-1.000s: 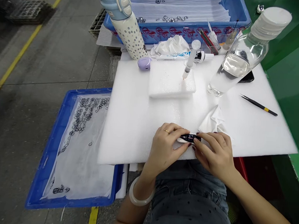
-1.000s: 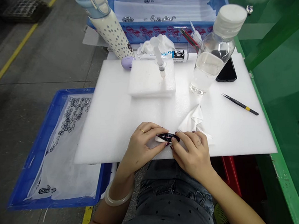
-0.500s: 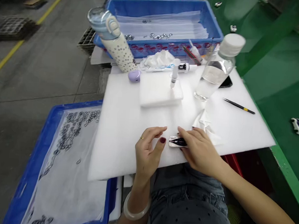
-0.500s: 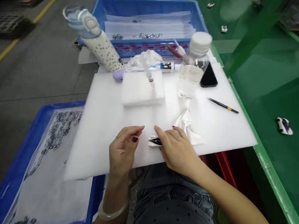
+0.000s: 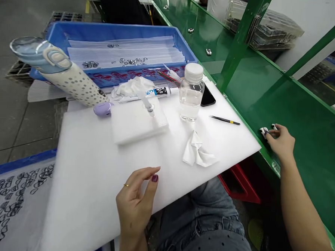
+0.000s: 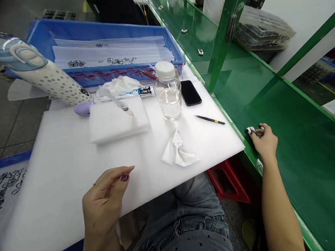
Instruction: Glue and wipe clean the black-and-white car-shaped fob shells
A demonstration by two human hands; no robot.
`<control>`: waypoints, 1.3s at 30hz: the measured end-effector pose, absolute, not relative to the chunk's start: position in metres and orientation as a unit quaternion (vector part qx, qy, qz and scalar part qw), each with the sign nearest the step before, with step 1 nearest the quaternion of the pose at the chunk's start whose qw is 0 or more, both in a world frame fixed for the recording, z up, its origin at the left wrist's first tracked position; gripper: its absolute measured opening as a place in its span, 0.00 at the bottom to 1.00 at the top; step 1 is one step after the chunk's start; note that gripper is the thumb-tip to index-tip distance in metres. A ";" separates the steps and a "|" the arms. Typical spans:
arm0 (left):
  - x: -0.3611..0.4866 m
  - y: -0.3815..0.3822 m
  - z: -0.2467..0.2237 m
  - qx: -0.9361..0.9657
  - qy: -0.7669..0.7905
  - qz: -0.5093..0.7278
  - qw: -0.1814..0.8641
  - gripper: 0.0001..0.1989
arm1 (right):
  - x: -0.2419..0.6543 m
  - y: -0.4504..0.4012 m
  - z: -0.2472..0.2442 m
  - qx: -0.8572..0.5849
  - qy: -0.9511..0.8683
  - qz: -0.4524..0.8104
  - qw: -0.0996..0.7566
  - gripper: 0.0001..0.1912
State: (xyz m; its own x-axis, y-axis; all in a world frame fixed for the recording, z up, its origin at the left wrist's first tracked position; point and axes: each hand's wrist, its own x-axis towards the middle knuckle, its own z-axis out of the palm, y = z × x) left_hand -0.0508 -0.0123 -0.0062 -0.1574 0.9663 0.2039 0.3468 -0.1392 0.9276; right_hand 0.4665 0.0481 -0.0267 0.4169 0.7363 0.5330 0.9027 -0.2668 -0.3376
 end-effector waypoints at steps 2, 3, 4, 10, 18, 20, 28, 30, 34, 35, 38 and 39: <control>-0.051 -0.013 -0.007 0.572 0.579 0.492 0.309 0.06 | 0.485 0.044 -0.027 -0.779 -0.522 -0.159 0.310 0.16; -0.051 -0.013 -0.007 0.574 0.581 0.489 0.306 0.06 | 0.491 0.043 -0.025 -0.775 -0.520 -0.176 0.312 0.16; -0.051 -0.014 -0.008 0.578 0.582 0.486 0.302 0.06 | 0.496 0.043 -0.021 -0.770 -0.522 -0.190 0.314 0.16; -0.048 -0.012 -0.005 0.636 0.572 0.446 0.262 0.06 | 0.470 0.062 0.013 -0.705 -0.573 -0.229 0.349 0.17; -0.036 -0.018 -0.007 0.698 0.582 0.363 0.206 0.35 | 0.195 0.065 0.026 -0.315 -0.915 0.049 0.249 0.20; -0.032 -0.030 -0.009 0.704 0.585 0.350 0.198 0.39 | 0.155 0.068 0.030 -0.230 -0.937 0.165 0.206 0.16; -0.024 -0.042 -0.002 0.727 0.566 0.326 0.213 0.35 | 0.091 0.152 0.055 -0.484 -0.793 0.243 0.278 0.15; -0.028 -0.031 0.001 0.739 0.555 0.306 0.229 0.33 | 0.083 0.164 0.060 -0.485 -0.804 0.245 0.241 0.12; -0.031 -0.015 0.007 0.732 0.552 0.327 0.229 0.31 | 0.087 0.163 0.073 -0.455 -0.807 0.305 0.222 0.18; -0.029 -0.013 0.008 0.723 0.558 0.339 0.227 0.30 | 0.090 0.158 0.075 -0.420 -0.804 0.345 0.241 0.18; -0.021 -0.009 0.010 0.680 0.592 0.367 0.228 0.25 | 0.101 0.135 0.066 -0.294 -0.765 0.466 0.332 0.13; -0.018 -0.008 0.011 0.664 0.605 0.375 0.229 0.23 | 0.104 0.127 0.059 -0.280 -0.746 0.490 0.354 0.12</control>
State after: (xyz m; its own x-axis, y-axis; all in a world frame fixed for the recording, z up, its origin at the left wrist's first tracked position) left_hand -0.0176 -0.0081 0.0106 -0.0120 0.9753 0.2206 0.6317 -0.1636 0.7578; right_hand 0.1037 0.1271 0.0593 -0.5921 0.7647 0.2541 0.0710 0.3636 -0.9288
